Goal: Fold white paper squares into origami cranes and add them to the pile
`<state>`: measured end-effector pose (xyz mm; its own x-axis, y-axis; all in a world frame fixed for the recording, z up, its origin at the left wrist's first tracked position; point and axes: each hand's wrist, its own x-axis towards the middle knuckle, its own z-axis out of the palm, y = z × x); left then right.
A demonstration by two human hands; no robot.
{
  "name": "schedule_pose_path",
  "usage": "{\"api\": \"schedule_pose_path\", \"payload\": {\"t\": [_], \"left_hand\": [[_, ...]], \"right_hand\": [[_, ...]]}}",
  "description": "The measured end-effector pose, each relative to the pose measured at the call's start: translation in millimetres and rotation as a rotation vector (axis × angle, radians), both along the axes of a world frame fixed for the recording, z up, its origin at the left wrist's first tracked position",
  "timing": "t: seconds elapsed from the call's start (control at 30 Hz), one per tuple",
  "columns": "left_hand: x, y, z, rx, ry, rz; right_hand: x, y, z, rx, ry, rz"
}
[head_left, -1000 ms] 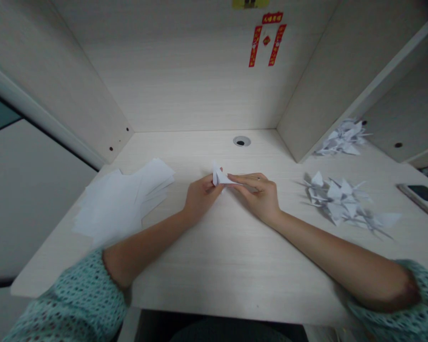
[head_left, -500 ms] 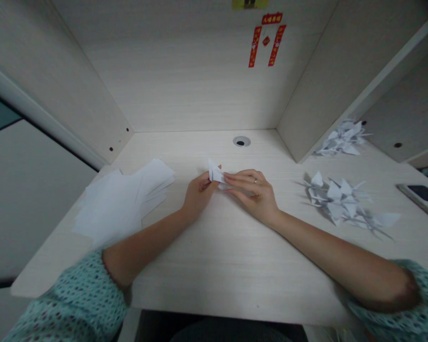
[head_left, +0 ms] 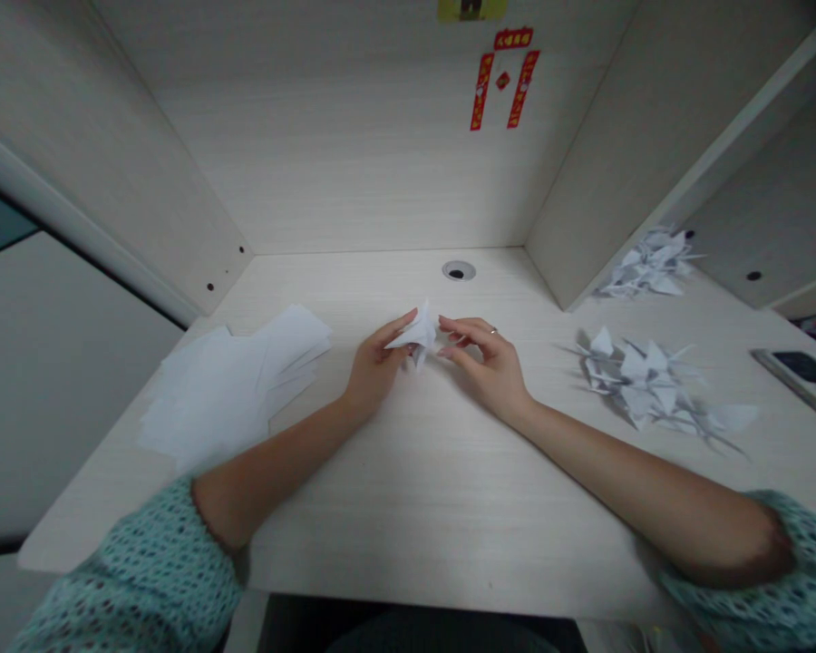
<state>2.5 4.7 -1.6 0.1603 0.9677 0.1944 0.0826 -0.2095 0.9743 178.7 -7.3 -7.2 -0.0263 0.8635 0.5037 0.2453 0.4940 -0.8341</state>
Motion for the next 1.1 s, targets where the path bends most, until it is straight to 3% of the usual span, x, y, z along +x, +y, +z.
{"api": "schedule_pose_path", "payload": {"t": [0.3, 0.9, 1.1], "left_hand": [[-1.3, -5.3, 3.5, 0.048, 0.069, -0.038], [-3.7, -5.9, -4.1, 0.285, 0.241, -0.041], [-1.2, -5.6, -3.2, 0.384, 0.422, -0.012]], "right_hand": [[-3.7, -2.8, -2.8, -0.094, 0.038, -0.012], [-2.3, -2.4, -10.9, -0.022, -0.07, -0.057], [-1.4, -1.3, -11.3, -0.048, -0.042, -0.062]]}}
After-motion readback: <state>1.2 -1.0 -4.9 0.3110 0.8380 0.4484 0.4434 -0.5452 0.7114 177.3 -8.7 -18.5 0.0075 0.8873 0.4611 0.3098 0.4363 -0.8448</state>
